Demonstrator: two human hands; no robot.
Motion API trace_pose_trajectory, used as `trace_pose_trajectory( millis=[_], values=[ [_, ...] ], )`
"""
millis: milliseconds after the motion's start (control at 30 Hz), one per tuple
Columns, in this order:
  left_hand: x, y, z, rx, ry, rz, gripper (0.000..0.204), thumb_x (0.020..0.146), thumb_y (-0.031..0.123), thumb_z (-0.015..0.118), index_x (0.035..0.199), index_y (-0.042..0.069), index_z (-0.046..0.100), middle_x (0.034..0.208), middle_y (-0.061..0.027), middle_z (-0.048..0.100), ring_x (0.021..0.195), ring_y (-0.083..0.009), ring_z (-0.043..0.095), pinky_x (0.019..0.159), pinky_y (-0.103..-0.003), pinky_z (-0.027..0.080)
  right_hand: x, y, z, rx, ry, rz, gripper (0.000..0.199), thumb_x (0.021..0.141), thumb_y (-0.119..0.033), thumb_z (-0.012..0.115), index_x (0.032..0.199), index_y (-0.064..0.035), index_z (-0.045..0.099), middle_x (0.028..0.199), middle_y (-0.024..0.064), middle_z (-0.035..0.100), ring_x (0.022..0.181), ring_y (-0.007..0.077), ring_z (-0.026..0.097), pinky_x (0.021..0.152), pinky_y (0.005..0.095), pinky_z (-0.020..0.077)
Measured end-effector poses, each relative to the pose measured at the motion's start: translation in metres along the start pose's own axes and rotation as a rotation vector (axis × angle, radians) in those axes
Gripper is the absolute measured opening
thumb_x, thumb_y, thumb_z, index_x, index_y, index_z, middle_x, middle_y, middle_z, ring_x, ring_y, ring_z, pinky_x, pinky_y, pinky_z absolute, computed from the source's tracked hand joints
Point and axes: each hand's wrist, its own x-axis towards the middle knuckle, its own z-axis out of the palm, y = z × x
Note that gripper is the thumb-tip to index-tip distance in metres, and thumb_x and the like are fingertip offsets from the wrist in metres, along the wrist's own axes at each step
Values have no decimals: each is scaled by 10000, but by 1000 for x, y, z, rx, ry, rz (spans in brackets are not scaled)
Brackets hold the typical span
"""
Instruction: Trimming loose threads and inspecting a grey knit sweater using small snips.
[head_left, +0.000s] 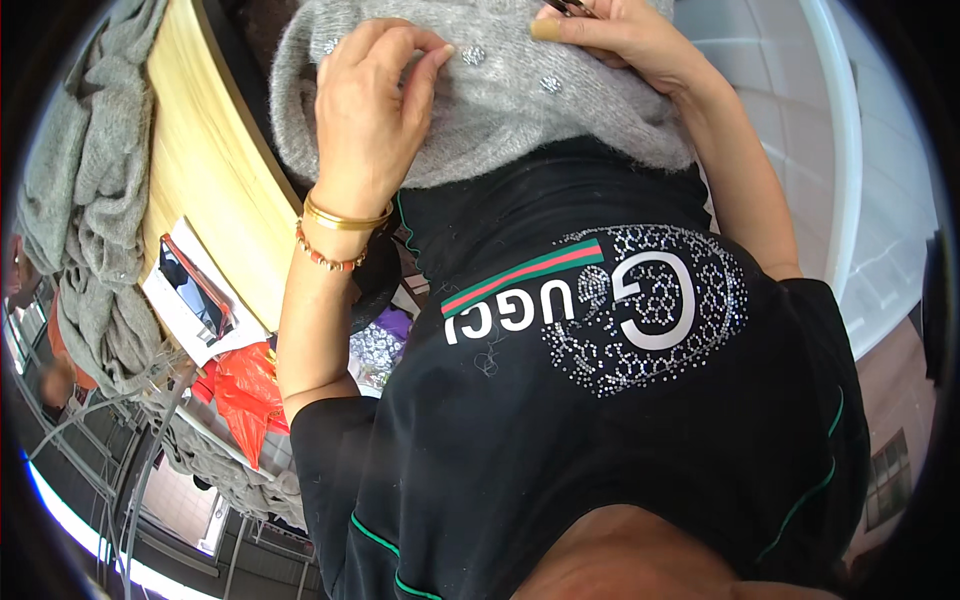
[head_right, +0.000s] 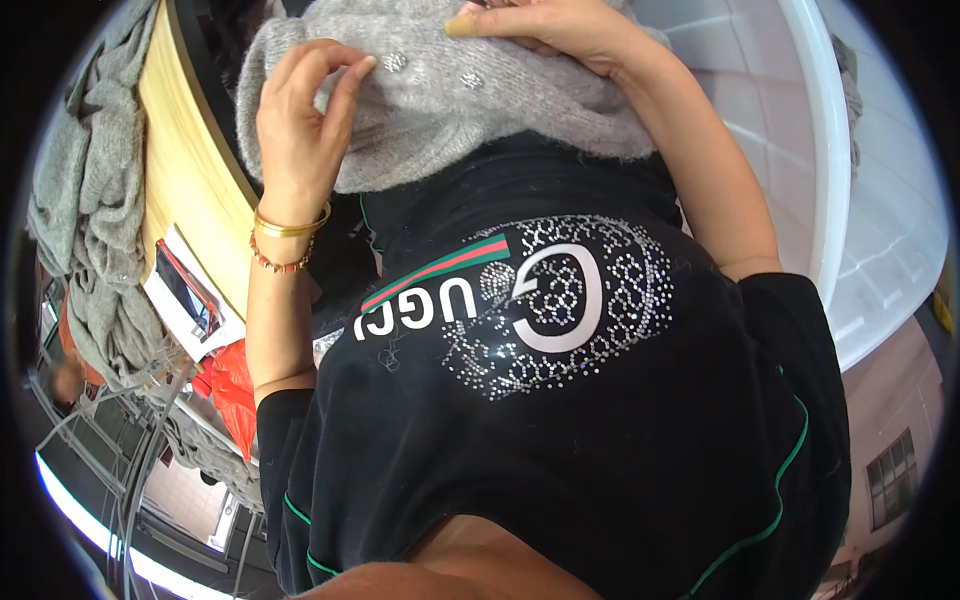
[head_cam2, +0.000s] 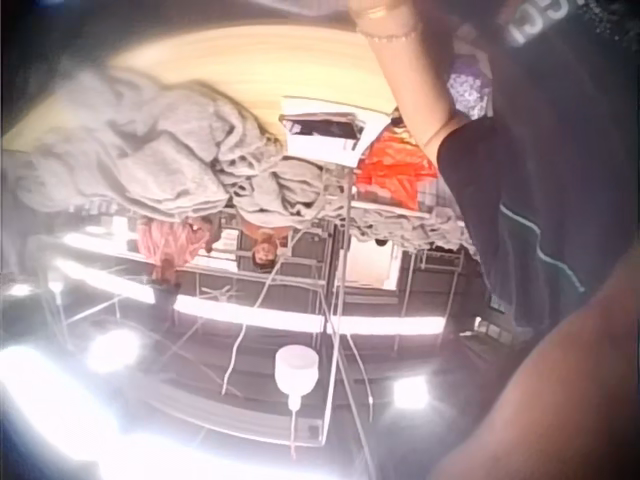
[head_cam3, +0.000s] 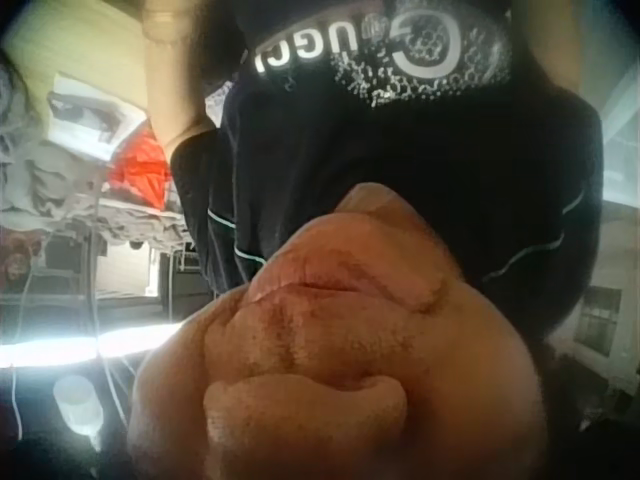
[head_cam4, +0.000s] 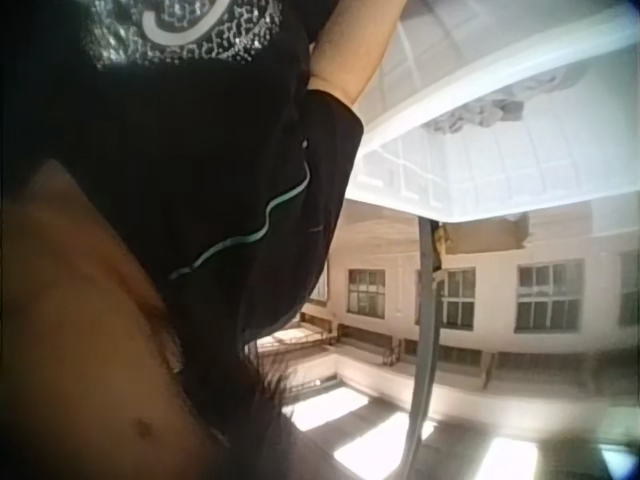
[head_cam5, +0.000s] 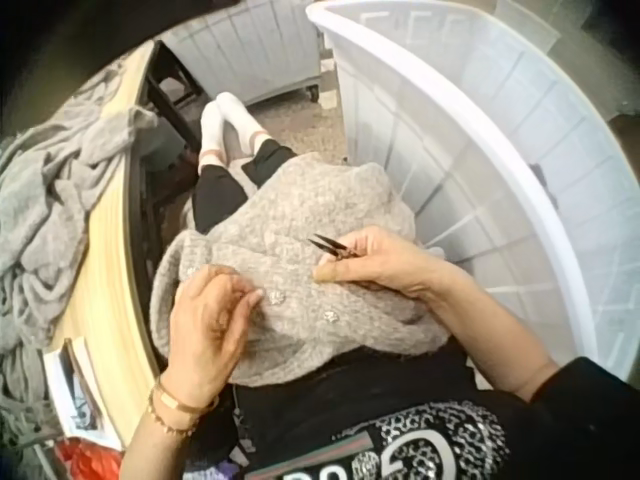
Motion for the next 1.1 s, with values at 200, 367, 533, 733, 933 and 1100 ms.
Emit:
trace_pose_trajectory(
  millis=[200,367,533,733,933,1100],
  values=[
    [-6,62,3,-39,-236,-206,259,852,344,795,827,90,756,770,-54,638,744,-280,656,648,-403,523,3,-2,1,-18,-4,41,160,947,-243,750,873,-102,745,616,-117,514,504,2,361,473,220,210],
    [-12,62,19,63,-262,-178,201,846,310,794,838,111,765,754,-45,633,702,-266,649,620,-402,520,0,-6,2,-36,-33,18,145,950,-214,744,909,-75,759,667,-99,571,555,5,424,501,208,275],
    [-7,55,7,-247,-241,-252,109,861,191,790,858,86,759,773,-46,618,664,-209,628,606,-345,508,-1,11,4,25,-22,-110,143,959,-175,739,965,-34,763,834,-50,680,729,25,557,641,204,423],
    [-5,48,3,-339,-230,-177,91,876,116,780,905,39,740,843,-64,622,663,-155,609,607,-296,504,0,10,6,17,-32,-76,138,961,-152,738,997,-21,760,900,-29,714,798,38,603,702,209,473],
    [1,48,11,-624,-218,-251,97,957,98,721,1010,17,717,1093,-53,694,845,-105,614,761,-231,498,-5,16,4,-23,-3,-225,193,987,-177,707,1043,5,740,942,-4,720,837,51,614,718,220,487],
    [5,44,17,-1019,-217,-484,125,987,102,682,1048,-6,699,1129,-66,707,877,-114,683,780,-241,560,-41,-24,21,-393,320,-126,228,1002,-194,677,1087,15,713,952,52,731,839,85,637,723,248,493]
  ],
)
